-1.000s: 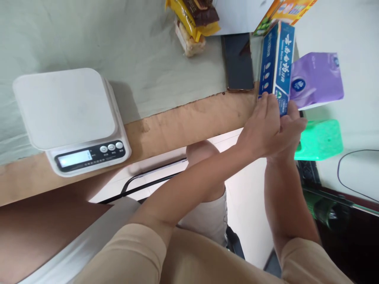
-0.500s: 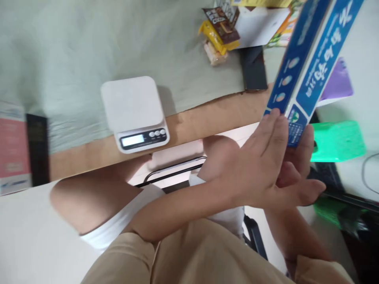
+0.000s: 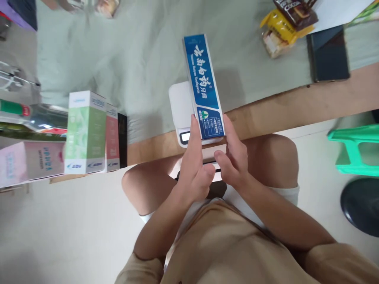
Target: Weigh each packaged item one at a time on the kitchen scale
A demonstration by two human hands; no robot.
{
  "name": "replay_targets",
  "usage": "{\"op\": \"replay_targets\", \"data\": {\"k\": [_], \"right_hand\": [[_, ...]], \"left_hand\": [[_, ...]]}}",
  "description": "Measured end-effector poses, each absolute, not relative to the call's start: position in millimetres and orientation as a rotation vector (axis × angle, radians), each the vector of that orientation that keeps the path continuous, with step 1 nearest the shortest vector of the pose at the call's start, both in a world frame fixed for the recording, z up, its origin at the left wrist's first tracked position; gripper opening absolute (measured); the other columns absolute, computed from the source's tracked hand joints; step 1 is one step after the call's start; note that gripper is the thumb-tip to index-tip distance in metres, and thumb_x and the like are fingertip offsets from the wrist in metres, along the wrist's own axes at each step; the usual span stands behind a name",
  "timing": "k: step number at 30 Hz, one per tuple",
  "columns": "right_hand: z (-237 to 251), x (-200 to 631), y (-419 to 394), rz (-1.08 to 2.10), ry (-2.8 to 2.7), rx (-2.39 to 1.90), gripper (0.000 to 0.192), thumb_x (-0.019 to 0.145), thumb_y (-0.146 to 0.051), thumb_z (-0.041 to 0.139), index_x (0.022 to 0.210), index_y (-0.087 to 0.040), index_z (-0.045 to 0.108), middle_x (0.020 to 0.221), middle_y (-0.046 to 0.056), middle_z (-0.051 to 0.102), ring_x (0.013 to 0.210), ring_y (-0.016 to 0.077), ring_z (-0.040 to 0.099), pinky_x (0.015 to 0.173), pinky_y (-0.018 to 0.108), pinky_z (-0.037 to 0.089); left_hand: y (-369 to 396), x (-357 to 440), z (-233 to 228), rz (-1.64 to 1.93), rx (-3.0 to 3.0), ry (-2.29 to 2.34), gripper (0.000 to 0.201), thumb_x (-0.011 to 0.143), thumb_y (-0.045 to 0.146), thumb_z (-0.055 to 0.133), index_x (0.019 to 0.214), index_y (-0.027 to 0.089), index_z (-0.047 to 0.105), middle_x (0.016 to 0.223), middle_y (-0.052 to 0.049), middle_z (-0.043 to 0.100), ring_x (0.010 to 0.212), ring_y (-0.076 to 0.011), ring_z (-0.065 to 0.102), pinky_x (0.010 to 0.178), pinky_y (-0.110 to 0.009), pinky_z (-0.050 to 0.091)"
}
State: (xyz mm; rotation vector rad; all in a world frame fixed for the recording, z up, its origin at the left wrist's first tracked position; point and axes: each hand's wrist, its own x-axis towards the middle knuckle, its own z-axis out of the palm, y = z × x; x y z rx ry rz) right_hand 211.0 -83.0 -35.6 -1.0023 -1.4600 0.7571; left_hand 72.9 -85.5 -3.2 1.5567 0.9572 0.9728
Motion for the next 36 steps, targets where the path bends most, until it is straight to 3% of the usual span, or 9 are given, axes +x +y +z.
{"op": "replay_targets", "data": {"k": [12,17,19,21,23,25,27,32,36], "right_hand": [[-45,208,-78,0.788,-1.591,-1.145,0.076,0.100,-0.049,0.056,0.170,-0.034,0.032,0.167,0.007,0.053,0.152,0.0329,0.057,0.128,0.062,0.050],[-48,230,-64,0.692,-1.575,-1.055,0.068,0.100,-0.043,0.058,0.166,-0.040,0.041,0.168,0.001,0.052,0.157,0.0273,0.052,0.136,0.057,0.042],[-51,245,-39,0.718,-1.439,-1.009,0.059,0.101,-0.043,0.055,0.160,-0.038,0.050,0.166,0.001,0.054,0.159,0.0248,0.050,0.139,0.055,0.038],[-55,257,-6,0.770,-1.253,-1.020,0.055,0.101,-0.049,0.053,0.151,-0.025,0.058,0.162,0.009,0.056,0.160,0.0259,0.048,0.139,0.055,0.035],[-61,263,28,0.783,-1.119,-1.083,0.064,0.096,-0.056,0.054,0.143,-0.012,0.058,0.158,0.019,0.055,0.159,0.0293,0.048,0.137,0.056,0.037],[-66,263,50,0.802,-1.058,-1.144,0.069,0.092,-0.057,0.057,0.139,-0.008,0.055,0.156,0.024,0.055,0.157,0.0312,0.050,0.135,0.056,0.039],[-69,261,56,0.808,-1.080,-1.152,0.069,0.091,-0.059,0.057,0.139,-0.009,0.054,0.155,0.024,0.054,0.157,0.0312,0.049,0.135,0.056,0.039],[-67,258,42,0.788,-1.229,-1.162,0.064,0.094,-0.061,0.054,0.140,-0.017,0.056,0.156,0.017,0.056,0.157,0.0274,0.050,0.136,0.053,0.039],[-69,255,45,0.788,-1.200,-1.143,0.056,0.094,-0.054,0.055,0.136,-0.018,0.059,0.151,0.015,0.060,0.155,0.0263,0.053,0.136,0.054,0.040]], "left_hand": [[-88,71,-26,1.161,1.462,1.008,0.080,0.103,0.073,0.027,0.174,0.041,0.008,0.182,0.002,0.027,0.168,-0.0294,0.034,0.140,-0.052,0.036],[-70,41,-26,1.499,1.334,1.192,0.069,0.098,0.069,0.054,0.161,0.045,0.041,0.173,0.006,0.044,0.164,-0.0270,0.040,0.136,-0.045,0.040],[-44,23,-21,1.725,1.273,1.295,0.056,0.094,0.065,0.068,0.144,0.044,0.056,0.153,0.008,0.062,0.149,-0.0226,0.057,0.126,-0.040,0.048],[-13,6,-17,1.809,1.353,1.307,0.049,0.091,0.067,0.075,0.127,0.036,0.063,0.121,0.009,0.075,0.116,-0.0181,0.074,0.104,-0.040,0.060],[15,-4,-17,1.765,1.428,1.354,0.050,0.090,0.077,0.070,0.101,0.028,0.066,0.068,0.009,0.066,0.064,-0.0115,0.066,0.066,-0.034,0.058],[31,-8,-22,1.643,1.475,1.446,0.061,0.094,0.082,0.056,0.078,0.023,0.063,0.052,0.007,0.052,0.047,-0.0082,0.049,0.051,-0.031,0.042],[34,-9,-30,1.598,1.487,1.516,0.063,0.097,0.081,0.051,0.075,0.023,0.063,0.053,0.005,0.053,0.047,-0.0094,0.045,0.051,-0.032,0.035],[21,-15,-39,1.653,1.522,1.504,0.036,0.104,0.061,0.058,0.093,0.029,0.070,0.079,0.000,0.061,0.060,-0.0144,0.049,0.059,-0.039,0.038],[23,-20,-38,1.625,1.658,1.359,0.040,0.099,0.054,0.069,0.072,0.027,0.061,0.075,-0.001,0.057,0.071,-0.0164,0.050,0.062,-0.039,0.041]]}}
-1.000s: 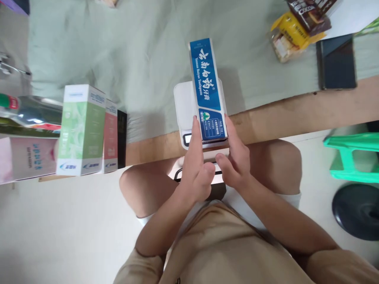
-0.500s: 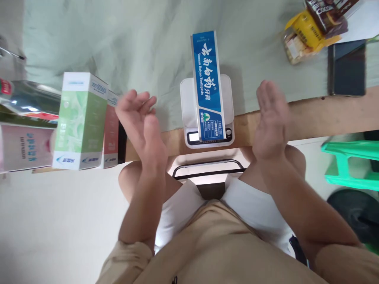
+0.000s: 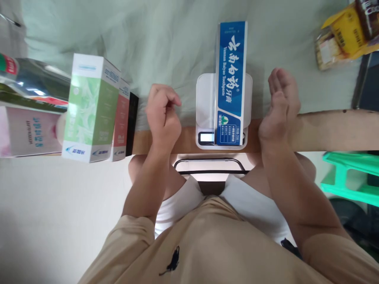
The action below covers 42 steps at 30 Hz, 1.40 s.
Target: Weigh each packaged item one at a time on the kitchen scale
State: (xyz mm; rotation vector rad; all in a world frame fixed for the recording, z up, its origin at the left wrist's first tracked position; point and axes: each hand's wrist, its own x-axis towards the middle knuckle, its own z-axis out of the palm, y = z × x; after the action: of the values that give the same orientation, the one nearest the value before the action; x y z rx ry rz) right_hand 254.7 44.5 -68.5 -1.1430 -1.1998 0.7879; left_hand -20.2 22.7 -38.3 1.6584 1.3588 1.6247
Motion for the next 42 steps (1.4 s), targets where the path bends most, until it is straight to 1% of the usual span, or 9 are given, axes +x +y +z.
{"op": "replay_targets", "data": {"k": [3,5,9,12,25,35,39,40,42], "right_hand": [[-70,254,48,0.787,-1.165,-1.131,0.049,0.092,-0.046,0.055,0.133,-0.019,0.061,0.148,0.012,0.063,0.154,0.0253,0.055,0.137,0.053,0.038],[-69,254,47,0.788,-1.160,-1.147,0.047,0.092,-0.042,0.054,0.133,-0.020,0.062,0.148,0.011,0.064,0.152,0.0236,0.057,0.137,0.051,0.039],[-69,256,46,0.771,-1.173,-1.149,0.045,0.091,-0.039,0.057,0.131,-0.020,0.065,0.145,0.009,0.067,0.148,0.0212,0.061,0.136,0.050,0.041],[-71,258,47,0.775,-1.177,-1.121,0.043,0.091,-0.034,0.056,0.130,-0.021,0.067,0.143,0.007,0.068,0.149,0.0220,0.060,0.136,0.050,0.040],[-66,254,44,0.780,-1.227,-1.148,0.040,0.093,-0.025,0.052,0.129,-0.024,0.068,0.141,0.004,0.069,0.147,0.0226,0.062,0.137,0.051,0.038],[-67,256,41,0.741,-1.213,-1.119,0.042,0.094,-0.031,0.054,0.131,-0.018,0.068,0.141,0.009,0.067,0.147,0.0252,0.061,0.137,0.052,0.037],[-72,263,32,0.548,-1.483,-1.118,0.053,0.099,-0.050,0.049,0.143,-0.024,0.062,0.147,0.006,0.064,0.150,0.0303,0.058,0.135,0.062,0.035],[-72,263,28,0.475,-1.567,-1.135,0.056,0.100,-0.054,0.046,0.147,-0.025,0.059,0.149,0.006,0.064,0.152,0.0323,0.056,0.135,0.067,0.031],[-69,259,19,0.375,-1.697,-1.219,0.061,0.103,-0.057,0.037,0.153,-0.027,0.054,0.153,0.007,0.062,0.157,0.0361,0.050,0.136,0.077,0.013]], "left_hand": [[19,-14,-38,1.641,1.631,1.282,0.051,0.103,0.052,0.062,0.062,0.025,0.052,0.063,0.000,0.051,0.061,-0.0156,0.044,0.056,-0.038,0.034],[13,-5,-37,1.634,1.563,1.287,0.050,0.106,0.054,0.056,0.064,0.026,0.055,0.058,0.001,0.050,0.054,-0.0151,0.041,0.053,-0.038,0.031],[6,9,-36,1.561,1.514,1.315,0.049,0.108,0.062,0.045,0.080,0.028,0.066,0.061,0.001,0.058,0.056,-0.0158,0.051,0.054,-0.040,0.038],[8,12,-36,1.535,1.549,1.291,0.057,0.108,0.068,0.037,0.078,0.029,0.066,0.062,0.000,0.059,0.058,-0.0176,0.056,0.059,-0.040,0.042],[2,22,-31,1.454,1.743,1.254,0.043,0.108,0.056,0.046,0.079,0.027,0.059,0.071,0.000,0.063,0.064,-0.0163,0.057,0.063,-0.036,0.049],[6,26,-27,1.461,1.737,1.244,0.048,0.106,0.064,0.040,0.080,0.028,0.056,0.080,-0.004,0.065,0.077,-0.0217,0.063,0.074,-0.044,0.055],[7,21,-32,1.427,1.752,1.299,0.052,0.105,0.070,0.034,0.091,0.028,0.061,0.090,-0.004,0.070,0.087,-0.0229,0.068,0.084,-0.044,0.059],[6,20,-35,1.405,1.766,1.317,0.053,0.105,0.071,0.031,0.098,0.029,0.063,0.097,-0.005,0.071,0.094,-0.0236,0.070,0.089,-0.044,0.060],[1,19,-40,1.323,1.791,1.365,0.057,0.106,0.071,0.027,0.116,0.030,0.064,0.115,-0.007,0.072,0.112,-0.0258,0.071,0.102,-0.045,0.059]]}}
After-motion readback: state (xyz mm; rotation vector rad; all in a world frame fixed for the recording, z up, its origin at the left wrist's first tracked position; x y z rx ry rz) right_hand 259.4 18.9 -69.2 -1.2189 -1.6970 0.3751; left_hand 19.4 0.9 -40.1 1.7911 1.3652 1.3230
